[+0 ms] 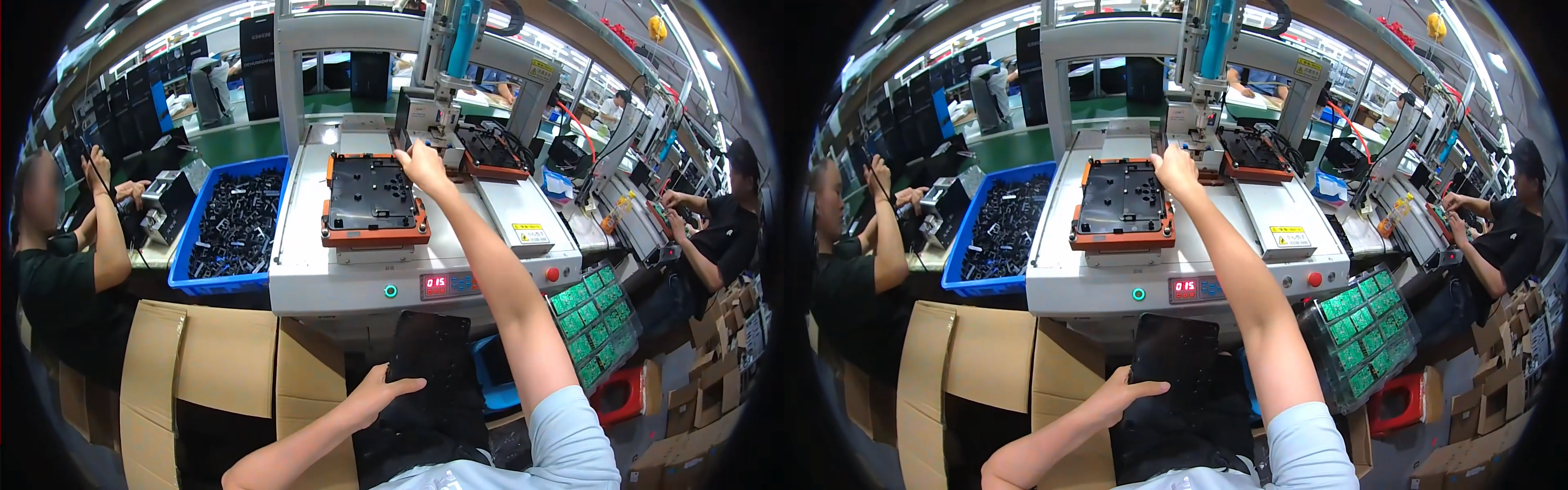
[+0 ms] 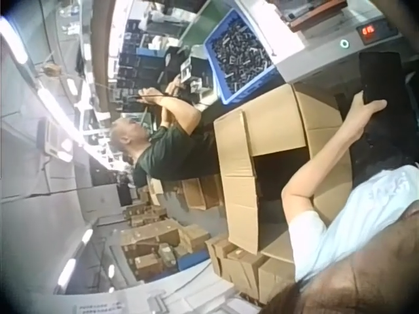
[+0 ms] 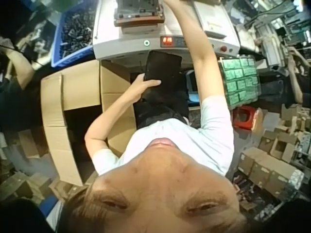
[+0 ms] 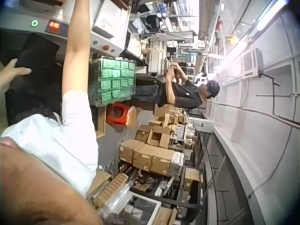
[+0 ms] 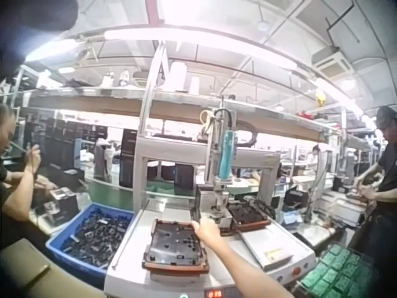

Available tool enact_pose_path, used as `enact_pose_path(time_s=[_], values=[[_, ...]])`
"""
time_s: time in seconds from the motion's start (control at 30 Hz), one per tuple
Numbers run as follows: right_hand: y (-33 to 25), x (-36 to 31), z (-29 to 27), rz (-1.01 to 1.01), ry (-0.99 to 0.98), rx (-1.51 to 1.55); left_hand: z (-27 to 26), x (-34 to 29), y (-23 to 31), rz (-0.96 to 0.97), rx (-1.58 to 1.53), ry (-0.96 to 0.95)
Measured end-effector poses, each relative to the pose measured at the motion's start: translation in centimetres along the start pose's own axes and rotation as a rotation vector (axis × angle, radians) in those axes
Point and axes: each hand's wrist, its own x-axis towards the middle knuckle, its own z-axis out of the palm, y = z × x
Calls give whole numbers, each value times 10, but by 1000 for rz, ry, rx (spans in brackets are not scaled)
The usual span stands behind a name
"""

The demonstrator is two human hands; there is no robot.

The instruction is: The recorder is taking black electronic housings, placing them into a machine jig for assembly, and then packing the finished components into cardboard boxes.

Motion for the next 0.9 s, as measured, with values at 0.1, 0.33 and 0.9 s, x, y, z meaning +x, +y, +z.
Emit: enact_pose_path(time_s=[0.1,0.33,0.9], values=[[1,6,6,-14,-18,-55,-2,1,2,17,-12,37],[-2,-51,-50,-46,-204,118,4,-5,8,-11,-69,52],[-7,-99,-142,124,-53,1171,-2,5,7,16,-41,249]])
